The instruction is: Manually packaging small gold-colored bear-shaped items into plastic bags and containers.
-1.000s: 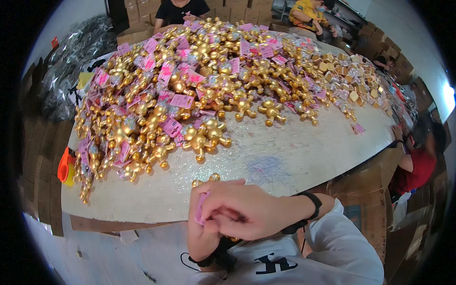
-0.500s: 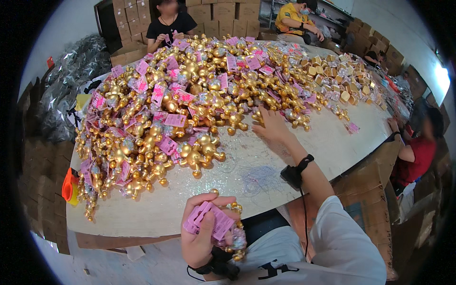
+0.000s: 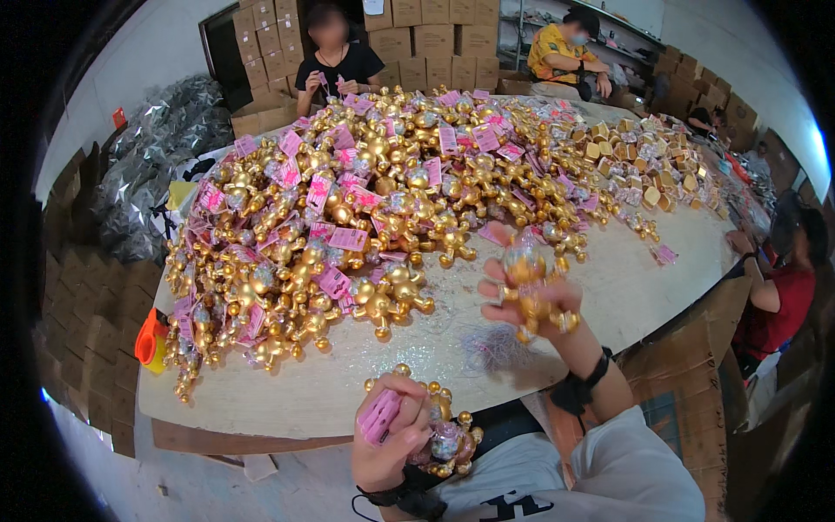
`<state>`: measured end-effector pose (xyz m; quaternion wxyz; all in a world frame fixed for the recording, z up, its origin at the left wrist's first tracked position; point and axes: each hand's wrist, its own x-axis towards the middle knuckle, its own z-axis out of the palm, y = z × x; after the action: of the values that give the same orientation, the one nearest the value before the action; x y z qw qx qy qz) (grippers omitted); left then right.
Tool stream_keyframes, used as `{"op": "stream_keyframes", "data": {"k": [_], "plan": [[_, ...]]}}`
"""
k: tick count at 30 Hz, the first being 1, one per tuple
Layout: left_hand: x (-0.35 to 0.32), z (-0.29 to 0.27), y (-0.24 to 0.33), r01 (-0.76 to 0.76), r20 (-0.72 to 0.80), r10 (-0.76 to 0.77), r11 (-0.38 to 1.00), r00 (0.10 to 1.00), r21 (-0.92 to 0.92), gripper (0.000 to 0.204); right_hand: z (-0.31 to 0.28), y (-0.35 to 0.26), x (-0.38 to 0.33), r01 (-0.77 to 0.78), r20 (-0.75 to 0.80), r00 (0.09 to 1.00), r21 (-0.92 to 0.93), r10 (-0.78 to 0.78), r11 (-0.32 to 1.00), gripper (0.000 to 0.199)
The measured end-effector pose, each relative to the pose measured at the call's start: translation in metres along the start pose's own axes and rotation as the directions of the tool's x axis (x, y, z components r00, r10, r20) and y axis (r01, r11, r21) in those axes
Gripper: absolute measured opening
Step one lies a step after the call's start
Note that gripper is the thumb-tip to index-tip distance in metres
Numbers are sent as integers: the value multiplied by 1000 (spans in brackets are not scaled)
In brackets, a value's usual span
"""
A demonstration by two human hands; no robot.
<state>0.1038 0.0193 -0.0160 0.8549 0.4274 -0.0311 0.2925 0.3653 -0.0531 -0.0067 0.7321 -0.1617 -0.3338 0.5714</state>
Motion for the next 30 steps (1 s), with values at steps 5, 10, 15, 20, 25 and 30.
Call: {"op": "stream_keyframes", "data": {"k": [5,10,15,20,25,30], "plan": [[-5,10,6,55,-112,-60,998,992,-42,20,54,18,-18,5,35,999,-137,-1,991,80],[-6,15,3,77,-226,-85,996,971,-43,14,29,-24,-15,-29,-235,955,-687,-184,726,79],[-12,13,13,137,-222,-99,978,970,161,14,0,-90,-24,-35,120,983,-615,-138,-787,78],[-11,14,16,148,-150,-127,979,980,141,17,-58,-158,-70,-510,-196,850,-539,-489,-671,81],[-7,20,7,90,-122,-77,990,990,109,21,-105,-144,-72,-363,-14,913,-480,-407,-798,67],[-6,27,6,84,-195,-48,981,980,177,18,-113,-101,-4,-252,-178,967,-624,-180,-740,59]]}}
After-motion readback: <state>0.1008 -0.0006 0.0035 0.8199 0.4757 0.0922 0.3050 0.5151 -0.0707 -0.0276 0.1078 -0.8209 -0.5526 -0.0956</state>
